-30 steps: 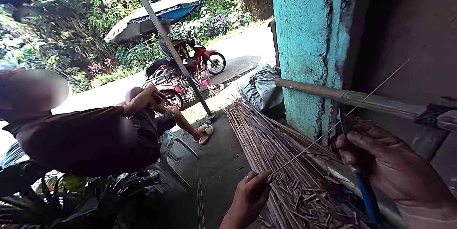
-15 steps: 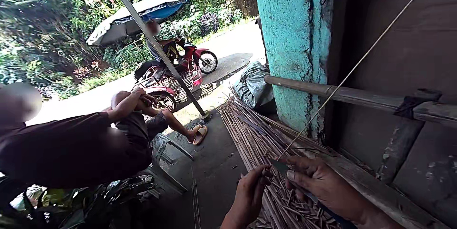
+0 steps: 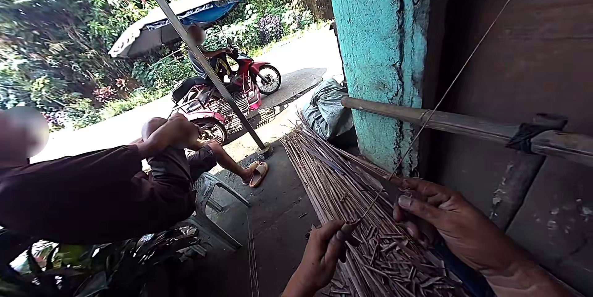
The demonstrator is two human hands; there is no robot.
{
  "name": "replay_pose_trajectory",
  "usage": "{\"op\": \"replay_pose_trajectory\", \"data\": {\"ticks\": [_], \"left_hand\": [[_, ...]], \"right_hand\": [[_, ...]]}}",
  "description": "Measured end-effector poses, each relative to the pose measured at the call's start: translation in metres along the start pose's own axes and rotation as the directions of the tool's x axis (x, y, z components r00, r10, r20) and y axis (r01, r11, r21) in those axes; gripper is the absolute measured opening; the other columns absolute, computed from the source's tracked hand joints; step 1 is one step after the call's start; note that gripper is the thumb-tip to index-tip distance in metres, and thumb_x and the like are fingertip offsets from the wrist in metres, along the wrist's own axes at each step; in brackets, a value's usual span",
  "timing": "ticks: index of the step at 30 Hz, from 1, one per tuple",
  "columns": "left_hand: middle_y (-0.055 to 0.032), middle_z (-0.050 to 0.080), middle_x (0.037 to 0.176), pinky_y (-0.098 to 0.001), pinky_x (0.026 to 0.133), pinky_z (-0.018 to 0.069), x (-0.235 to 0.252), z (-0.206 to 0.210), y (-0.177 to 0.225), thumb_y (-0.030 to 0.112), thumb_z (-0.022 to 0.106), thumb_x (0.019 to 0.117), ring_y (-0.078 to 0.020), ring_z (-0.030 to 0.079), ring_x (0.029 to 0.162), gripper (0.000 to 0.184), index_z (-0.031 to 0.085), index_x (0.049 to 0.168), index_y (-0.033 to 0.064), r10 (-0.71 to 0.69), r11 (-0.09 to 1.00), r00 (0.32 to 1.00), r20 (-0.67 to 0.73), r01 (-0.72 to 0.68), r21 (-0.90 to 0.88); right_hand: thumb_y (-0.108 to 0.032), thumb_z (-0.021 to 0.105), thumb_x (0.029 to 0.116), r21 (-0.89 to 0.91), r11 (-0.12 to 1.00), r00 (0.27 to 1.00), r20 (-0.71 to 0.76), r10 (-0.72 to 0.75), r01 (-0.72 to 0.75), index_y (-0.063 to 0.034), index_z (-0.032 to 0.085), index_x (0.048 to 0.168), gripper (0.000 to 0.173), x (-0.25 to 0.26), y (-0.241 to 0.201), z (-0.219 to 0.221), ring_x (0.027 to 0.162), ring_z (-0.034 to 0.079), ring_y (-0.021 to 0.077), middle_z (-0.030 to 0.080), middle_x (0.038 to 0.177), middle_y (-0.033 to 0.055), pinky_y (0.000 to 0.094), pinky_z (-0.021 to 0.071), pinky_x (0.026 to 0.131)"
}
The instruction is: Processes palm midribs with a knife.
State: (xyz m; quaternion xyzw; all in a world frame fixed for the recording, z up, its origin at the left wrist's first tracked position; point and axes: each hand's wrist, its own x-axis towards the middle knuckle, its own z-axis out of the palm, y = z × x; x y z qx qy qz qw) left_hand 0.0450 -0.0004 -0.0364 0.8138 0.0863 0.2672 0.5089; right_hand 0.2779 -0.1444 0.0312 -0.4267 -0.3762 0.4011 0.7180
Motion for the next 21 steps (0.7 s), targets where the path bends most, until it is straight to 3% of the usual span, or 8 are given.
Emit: {"op": "replay_pose_trajectory", "data": {"ticks": [3, 7, 10, 21], "left_hand": [[-0.0067, 0.074, 0.097, -0.0213, 0.058, 0.0523, -0.002, -0.001, -0.003, 0.036, 0.037, 0.1124, -0.0040, 0.061, 0.064, 0.045, 0.064, 0.123, 0.0015, 0.026, 0.999, 1.000, -0.006, -0.026, 0.019], [-0.0069, 0.074, 0.099, -0.0209, 0.059, 0.0517, -0.005, -0.005, -0.005, 0.033, 0.037, 0.1125, -0.0035, 0.060, 0.065, 0.044, 0.064, 0.127, 0.0010, 0.061, 0.996, 0.997, -0.046, -0.059, 0.060], [-0.0065, 0.073, 0.097, -0.0205, 0.059, 0.0505, -0.006, -0.006, -0.007, 0.030, 0.039, 0.1122, -0.0032, 0.059, 0.064, 0.041, 0.065, 0.127, 0.0015, 0.107, 0.989, 0.991, -0.081, -0.098, 0.113], [-0.0072, 0.074, 0.098, -0.0269, 0.082, 0.0574, -0.008, -0.015, -0.008, 0.019, 0.049, 0.1077, -0.0091, 0.069, 0.086, 0.031, 0.070, 0.124, 0.0045, 0.209, 0.925, 0.970, -0.127, -0.153, 0.349]], "right_hand": [[-0.005, 0.054, 0.0995, 0.029, 0.999, 0.999, 0.026, 0.018, -0.019, -0.0041, 0.064, 0.133, 0.035, -0.002, 0.002, 0.004, 0.049, 0.062, 0.0085, 0.073, 0.078, 0.0070, 0.0201, 0.0518, 0.043], [-0.006, 0.055, 0.0996, 0.013, 0.989, 0.980, 0.137, 0.147, -0.150, -0.0055, 0.064, 0.133, 0.035, -0.005, 0.015, 0.012, 0.048, 0.061, 0.0098, 0.073, 0.079, 0.0083, 0.0223, 0.0512, 0.042], [-0.008, 0.056, 0.0996, -0.012, 0.984, 0.976, 0.128, 0.178, -0.178, -0.0055, 0.064, 0.132, 0.034, -0.004, 0.019, 0.014, 0.048, 0.061, 0.0110, 0.073, 0.078, 0.0089, 0.0230, 0.0510, 0.041], [-0.006, 0.051, 0.1000, 0.028, 0.998, 0.994, -0.095, -0.046, 0.049, -0.0052, 0.063, 0.132, 0.034, 0.008, -0.013, -0.012, 0.047, 0.059, 0.0080, 0.072, 0.077, 0.0060, 0.0198, 0.0496, 0.040]]}}
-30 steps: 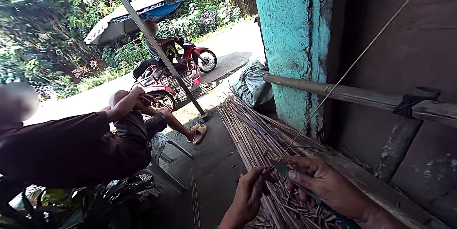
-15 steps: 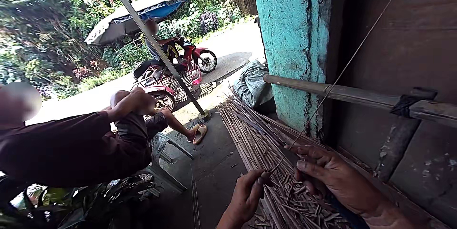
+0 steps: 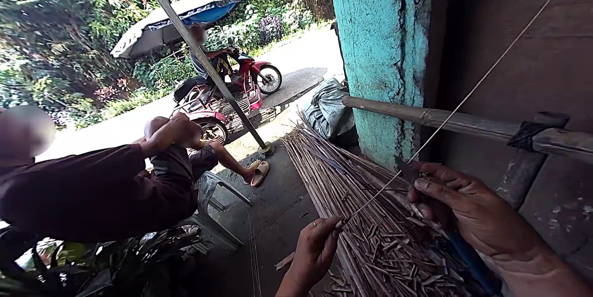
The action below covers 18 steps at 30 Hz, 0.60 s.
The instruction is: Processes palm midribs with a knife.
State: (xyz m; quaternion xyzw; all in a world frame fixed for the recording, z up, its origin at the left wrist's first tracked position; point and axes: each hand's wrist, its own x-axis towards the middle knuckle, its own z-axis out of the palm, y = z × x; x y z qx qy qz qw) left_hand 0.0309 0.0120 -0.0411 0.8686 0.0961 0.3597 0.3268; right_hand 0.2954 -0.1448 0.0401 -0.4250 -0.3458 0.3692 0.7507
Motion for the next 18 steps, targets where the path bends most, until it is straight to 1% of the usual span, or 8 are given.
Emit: {"op": "replay_pose_trajectory", "data": {"ticks": [2, 4, 7, 10, 12, 13, 15, 18], "left_hand": [[-0.0073, 0.074, 0.098, -0.0278, 0.083, 0.0579, -0.002, -0.002, -0.001, 0.018, 0.050, 0.1071, -0.0101, 0.070, 0.087, 0.030, 0.071, 0.124, 0.0048, -0.001, 1.000, 1.000, 0.000, 0.001, 0.017], [-0.0068, 0.074, 0.098, -0.0277, 0.082, 0.0579, -0.003, -0.003, -0.002, 0.018, 0.051, 0.1065, -0.0098, 0.069, 0.087, 0.029, 0.072, 0.124, 0.0065, -0.009, 0.999, 1.000, -0.001, 0.009, 0.044], [-0.0064, 0.075, 0.101, -0.0276, 0.083, 0.0590, -0.009, -0.005, -0.004, 0.018, 0.053, 0.1050, -0.0100, 0.070, 0.088, 0.029, 0.072, 0.125, 0.0083, -0.006, 0.995, 1.000, 0.000, 0.006, 0.100], [-0.0061, 0.074, 0.101, -0.0248, 0.082, 0.0581, -0.007, -0.006, -0.008, 0.016, 0.058, 0.1007, -0.0091, 0.069, 0.090, 0.028, 0.073, 0.124, 0.0090, 0.011, 0.988, 0.999, -0.043, -0.004, 0.157], [-0.0060, 0.074, 0.104, -0.0244, 0.085, 0.0584, -0.006, -0.006, -0.010, 0.014, 0.062, 0.0981, -0.0087, 0.069, 0.094, 0.027, 0.074, 0.123, 0.0087, 0.007, 0.988, 0.996, -0.084, 0.006, 0.154], [-0.0053, 0.073, 0.105, -0.0241, 0.085, 0.0586, -0.006, -0.005, -0.011, 0.014, 0.064, 0.0973, -0.0084, 0.069, 0.095, 0.028, 0.074, 0.123, 0.0094, 0.006, 0.990, 0.995, -0.102, 0.008, 0.142], [-0.0032, 0.073, 0.105, -0.0241, 0.083, 0.0580, -0.004, -0.003, -0.011, 0.015, 0.066, 0.0964, -0.0075, 0.068, 0.093, 0.028, 0.074, 0.123, 0.0111, -0.008, 0.994, 0.990, -0.139, 0.023, 0.106], [-0.0019, 0.072, 0.107, -0.0236, 0.079, 0.0592, -0.004, 0.001, -0.005, 0.015, 0.070, 0.0945, -0.0070, 0.068, 0.089, 0.030, 0.074, 0.124, 0.0114, -0.056, 0.997, 0.983, -0.176, 0.064, 0.042]], "right_hand": [[-0.005, 0.048, 0.1005, 0.019, 0.999, 0.998, -0.052, -0.038, 0.039, -0.0054, 0.062, 0.132, 0.035, 0.002, -0.009, -0.007, 0.046, 0.059, 0.0074, 0.072, 0.077, 0.0055, 0.0195, 0.0494, 0.039], [-0.007, 0.045, 0.1024, 0.038, 0.997, 0.992, -0.108, -0.067, 0.071, -0.0068, 0.060, 0.133, 0.034, 0.002, -0.019, -0.015, 0.046, 0.059, 0.0065, 0.071, 0.077, 0.0042, 0.0186, 0.0492, 0.039], [-0.008, 0.040, 0.1042, 0.088, 0.985, 0.973, -0.191, -0.133, 0.152, -0.0089, 0.060, 0.130, 0.032, 0.002, -0.033, -0.029, 0.046, 0.058, 0.0057, 0.071, 0.076, 0.0025, 0.0182, 0.0484, 0.038], [-0.008, 0.035, 0.1055, 0.131, 0.964, 0.951, -0.242, -0.194, 0.230, -0.0130, 0.057, 0.132, 0.034, 0.003, -0.045, -0.044, 0.046, 0.059, 0.0045, 0.070, 0.075, -0.0004, 0.0175, 0.0493, 0.039], [-0.009, 0.034, 0.1054, 0.138, 0.960, 0.947, -0.248, -0.206, 0.245, -0.0141, 0.054, 0.133, 0.035, 0.003, -0.048, -0.045, 0.046, 0.058, 0.0038, 0.070, 0.075, -0.0016, 0.0171, 0.0492, 0.039], [-0.009, 0.034, 0.1054, 0.133, 0.963, 0.950, -0.242, -0.196, 0.233, -0.0135, 0.054, 0.133, 0.034, 0.002, -0.047, -0.040, 0.046, 0.058, 0.0035, 0.070, 0.076, -0.0015, 0.0168, 0.0488, 0.040], [-0.009, 0.038, 0.1042, 0.122, 0.979, 0.970, -0.196, -0.141, 0.166, -0.0104, 0.056, 0.135, 0.036, -0.001, -0.037, -0.022, 0.047, 0.056, 0.0043, 0.069, 0.076, 0.0007, 0.0176, 0.0482, 0.040], [-0.006, 0.046, 0.1030, 0.102, 0.994, 0.998, -0.047, 0.049, -0.044, -0.0052, 0.059, 0.137, 0.036, -0.009, -0.008, 0.015, 0.050, 0.058, 0.0083, 0.070, 0.078, 0.0063, 0.0219, 0.0498, 0.044]]}}
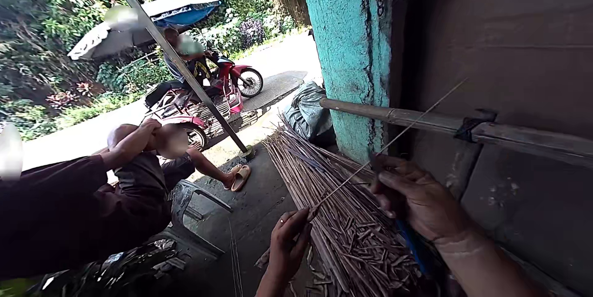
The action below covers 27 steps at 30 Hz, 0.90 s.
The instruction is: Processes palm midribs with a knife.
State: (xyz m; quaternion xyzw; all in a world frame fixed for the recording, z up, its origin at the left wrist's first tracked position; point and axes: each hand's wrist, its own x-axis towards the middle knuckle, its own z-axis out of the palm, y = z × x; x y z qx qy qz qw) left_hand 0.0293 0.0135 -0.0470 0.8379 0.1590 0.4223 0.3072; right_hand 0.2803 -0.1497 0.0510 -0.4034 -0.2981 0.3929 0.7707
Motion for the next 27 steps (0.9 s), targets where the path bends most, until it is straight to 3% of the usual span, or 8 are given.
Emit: {"op": "replay_pose_trajectory", "data": {"ticks": [3, 5, 8, 13, 17, 20, 23, 27], "left_hand": [[-0.0022, 0.073, 0.110, -0.0233, 0.082, 0.0593, -0.001, 0.003, 0.004, 0.014, 0.071, 0.0930, -0.0079, 0.069, 0.093, 0.031, 0.073, 0.124, 0.0095, -0.023, 1.000, 1.000, 0.001, 0.023, -0.002], [-0.0027, 0.072, 0.111, -0.0220, 0.082, 0.0592, 0.000, 0.001, 0.005, 0.013, 0.070, 0.0933, -0.0075, 0.069, 0.094, 0.030, 0.073, 0.123, 0.0082, -0.024, 1.000, 1.000, 0.002, 0.024, -0.003], [-0.0020, 0.072, 0.110, -0.0199, 0.082, 0.0581, -0.001, -0.006, 0.002, 0.014, 0.068, 0.0953, -0.0057, 0.068, 0.093, 0.028, 0.074, 0.122, 0.0088, -0.021, 0.999, 1.000, 0.017, 0.021, 0.025], [-0.0011, 0.073, 0.107, -0.0196, 0.082, 0.0570, -0.006, -0.017, -0.003, 0.017, 0.062, 0.0990, -0.0044, 0.067, 0.093, 0.028, 0.073, 0.124, 0.0112, -0.002, 0.996, 0.996, 0.084, -0.006, 0.089], [-0.0014, 0.073, 0.109, -0.0204, 0.084, 0.0567, -0.008, -0.020, -0.003, 0.017, 0.058, 0.1009, -0.0047, 0.068, 0.094, 0.028, 0.073, 0.124, 0.0101, -0.014, 0.990, 0.993, 0.113, -0.002, 0.138], [-0.0011, 0.073, 0.107, -0.0224, 0.081, 0.0561, -0.004, -0.019, 0.003, 0.019, 0.048, 0.1066, -0.0044, 0.067, 0.087, 0.032, 0.070, 0.126, 0.0080, -0.068, 0.993, 0.980, 0.189, 0.049, 0.107], [-0.0016, 0.074, 0.102, -0.0235, 0.071, 0.0575, -0.001, -0.017, 0.009, 0.021, 0.040, 0.1102, -0.0057, 0.067, 0.077, 0.036, 0.066, 0.126, 0.0026, -0.151, 0.984, 0.946, 0.288, 0.172, -0.049], [-0.0041, 0.074, 0.091, -0.0253, 0.057, 0.0552, 0.002, -0.017, 0.020, 0.025, 0.039, 0.1107, -0.0082, 0.063, 0.061, 0.038, 0.065, 0.125, 0.0008, -0.251, 0.910, 0.893, 0.374, 0.350, -0.223]], "right_hand": [[-0.005, 0.051, 0.1034, -0.005, 0.976, 0.969, 0.119, 0.216, -0.217, -0.0016, 0.058, 0.137, 0.034, -0.008, 0.033, 0.021, 0.052, 0.060, 0.0112, 0.071, 0.079, 0.0105, 0.0245, 0.0516, 0.047], [-0.003, 0.051, 0.1038, 0.001, 0.968, 0.960, 0.132, 0.247, -0.249, -0.0001, 0.057, 0.137, 0.034, -0.007, 0.039, 0.023, 0.052, 0.061, 0.0111, 0.071, 0.080, 0.0107, 0.0238, 0.0519, 0.047], [-0.005, 0.048, 0.1051, -0.004, 0.985, 0.984, 0.052, 0.172, -0.172, 0.0011, 0.053, 0.140, 0.036, 0.003, 0.020, 0.011, 0.052, 0.060, 0.0108, 0.070, 0.081, 0.0098, 0.0238, 0.0516, 0.047], [-0.007, 0.041, 0.1083, 0.034, 0.998, 0.988, -0.149, -0.038, 0.043, -0.0071, 0.060, 0.138, 0.035, 0.016, -0.019, -0.023, 0.049, 0.057, 0.0094, 0.069, 0.080, 0.0113, 0.0215, 0.0506, 0.045], [-0.011, 0.036, 0.1097, 0.048, 0.993, 0.980, -0.175, -0.098, 0.108, -0.0120, 0.055, 0.141, 0.036, 0.014, -0.027, -0.026, 0.047, 0.055, 0.0084, 0.067, 0.080, 0.0091, 0.0208, 0.0499, 0.043], [-0.009, 0.042, 0.1073, 0.002, 0.998, 0.998, -0.024, 0.056, -0.056, -0.0090, 0.054, 0.141, 0.036, 0.005, -0.002, -0.006, 0.051, 0.059, 0.0093, 0.069, 0.081, 0.0093, 0.0220, 0.0512, 0.046], [-0.007, 0.049, 0.1047, -0.110, 0.967, 0.956, 0.158, 0.246, -0.230, -0.0018, 0.054, 0.141, 0.037, -0.007, 0.037, 0.017, 0.054, 0.061, 0.0103, 0.071, 0.083, 0.0079, 0.0240, 0.0522, 0.049], [-0.006, 0.053, 0.1039, -0.156, 0.931, 0.905, 0.227, 0.359, -0.330, -0.0009, 0.056, 0.139, 0.036, -0.015, 0.064, 0.027, 0.054, 0.063, 0.0118, 0.072, 0.081, 0.0088, 0.0248, 0.0532, 0.049]]}}
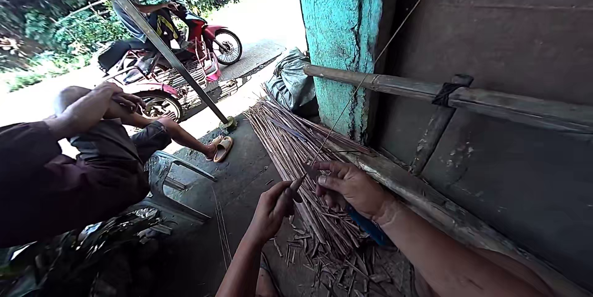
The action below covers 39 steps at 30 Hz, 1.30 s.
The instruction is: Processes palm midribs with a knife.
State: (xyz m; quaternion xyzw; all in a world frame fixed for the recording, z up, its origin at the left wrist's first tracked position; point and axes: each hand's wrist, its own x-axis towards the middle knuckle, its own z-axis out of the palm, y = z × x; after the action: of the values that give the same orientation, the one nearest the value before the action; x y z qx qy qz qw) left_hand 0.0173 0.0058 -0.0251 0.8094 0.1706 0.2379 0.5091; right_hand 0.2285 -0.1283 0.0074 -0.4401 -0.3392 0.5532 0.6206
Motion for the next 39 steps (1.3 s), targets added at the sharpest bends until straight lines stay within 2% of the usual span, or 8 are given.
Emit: {"op": "replay_pose_trajectory", "data": {"ticks": [4, 10, 16, 18, 24, 29, 35, 39], "left_hand": [[-0.0029, 0.074, 0.089, -0.0234, 0.055, 0.0540, -0.002, -0.009, -0.004, 0.025, 0.044, 0.1097, -0.0064, 0.062, 0.059, 0.037, 0.068, 0.124, 0.0013, -0.023, 0.999, 0.999, 0.026, 0.024, -0.023], [-0.0022, 0.075, 0.090, -0.0223, 0.055, 0.0542, -0.006, -0.014, -0.012, 0.024, 0.044, 0.1096, -0.0052, 0.062, 0.058, 0.035, 0.069, 0.120, 0.0027, -0.039, 0.999, 0.996, 0.076, 0.039, -0.007], [-0.0029, 0.075, 0.091, -0.0231, 0.058, 0.0553, 0.000, -0.003, -0.008, 0.021, 0.044, 0.1095, -0.0056, 0.063, 0.061, 0.034, 0.069, 0.123, 0.0006, 0.035, 0.999, 0.999, 0.013, -0.035, -0.006], [-0.0021, 0.075, 0.092, -0.0218, 0.058, 0.0542, 0.002, -0.004, -0.009, 0.019, 0.044, 0.1091, -0.0041, 0.062, 0.062, 0.034, 0.069, 0.122, 0.0008, 0.057, 0.998, 0.998, -0.008, -0.057, 0.022], [-0.0014, 0.075, 0.094, -0.0197, 0.063, 0.0526, -0.001, -0.006, -0.016, 0.017, 0.047, 0.1071, -0.0025, 0.062, 0.068, 0.032, 0.071, 0.120, 0.0014, 0.066, 0.998, 0.998, -0.014, -0.066, 0.016], [-0.0053, 0.072, 0.109, -0.0262, 0.081, 0.0580, 0.003, 0.003, -0.011, 0.019, 0.058, 0.1040, -0.0092, 0.068, 0.090, 0.033, 0.065, 0.132, 0.0009, 0.065, 0.998, 0.997, -0.036, -0.065, -0.014], [-0.0069, 0.071, 0.113, -0.0272, 0.082, 0.0583, 0.002, 0.008, -0.006, 0.013, 0.063, 0.1008, -0.0100, 0.068, 0.091, 0.038, 0.062, 0.136, -0.0004, 0.025, 0.995, 1.000, 0.005, -0.024, -0.099], [-0.0077, 0.071, 0.109, -0.0280, 0.077, 0.0586, 0.003, 0.017, -0.002, 0.011, 0.064, 0.0997, -0.0107, 0.068, 0.087, 0.038, 0.060, 0.134, -0.0043, 0.025, 0.976, 0.999, -0.028, -0.031, -0.217]], "right_hand": [[-0.006, 0.050, 0.1036, 0.019, 0.993, 0.988, -0.105, -0.116, 0.118, -0.0019, 0.056, 0.138, 0.035, 0.002, -0.026, -0.020, 0.054, 0.061, 0.0101, 0.070, 0.080, 0.0075, 0.0233, 0.0522, 0.048], [-0.009, 0.038, 0.1087, 0.052, 0.929, 0.884, -0.330, -0.330, 0.366, -0.0117, 0.058, 0.138, 0.035, -0.006, -0.069, -0.059, 0.048, 0.057, 0.0084, 0.068, 0.079, 0.0093, 0.0204, 0.0509, 0.045], [-0.007, 0.050, 0.1045, 0.033, 0.999, 0.996, -0.090, -0.004, 0.007, -0.0015, 0.055, 0.140, 0.036, 0.000, -0.012, -0.009, 0.053, 0.061, 0.0111, 0.071, 0.081, 0.0091, 0.0246, 0.0517, 0.048], [-0.005, 0.051, 0.1041, 0.036, 0.999, 0.996, -0.087, 0.006, -0.003, -0.0006, 0.056, 0.138, 0.035, 0.002, -0.008, -0.007, 0.052, 0.061, 0.0119, 0.071, 0.080, 0.0101, 0.0248, 0.0520, 0.047], [-0.008, 0.038, 0.1084, 0.058, 0.934, 0.889, -0.331, -0.316, 0.353, -0.0090, 0.058, 0.139, 0.036, -0.003, -0.060, -0.059, 0.051, 0.060, 0.0090, 0.070, 0.082, 0.0099, 0.0208, 0.0522, 0.046], [-0.005, 0.042, 0.1065, 0.050, 0.951, 0.934, -0.212, -0.289, 0.306, -0.0046, 0.056, 0.139, 0.035, -0.001, -0.044, -0.046, 0.053, 0.063, 0.0111, 0.072, 0.082, 0.0110, 0.0233, 0.0545, 0.049], [-0.008, 0.043, 0.1045, 0.061, 0.942, 0.943, -0.068, -0.325, 0.329, -0.0129, 0.049, 0.149, 0.046, 0.002, -0.042, -0.039, 0.053, 0.062, 0.0107, 0.070, 0.081, 0.0098, 0.0224, 0.0542, 0.049], [-0.008, 0.049, 0.1039, -0.111, 0.976, 0.983, 0.031, -0.183, 0.185, -0.0031, 0.051, 0.145, 0.041, 0.006, -0.024, -0.020, 0.058, 0.064, 0.0125, 0.071, 0.084, 0.0077, 0.0255, 0.0559, 0.053]]}}
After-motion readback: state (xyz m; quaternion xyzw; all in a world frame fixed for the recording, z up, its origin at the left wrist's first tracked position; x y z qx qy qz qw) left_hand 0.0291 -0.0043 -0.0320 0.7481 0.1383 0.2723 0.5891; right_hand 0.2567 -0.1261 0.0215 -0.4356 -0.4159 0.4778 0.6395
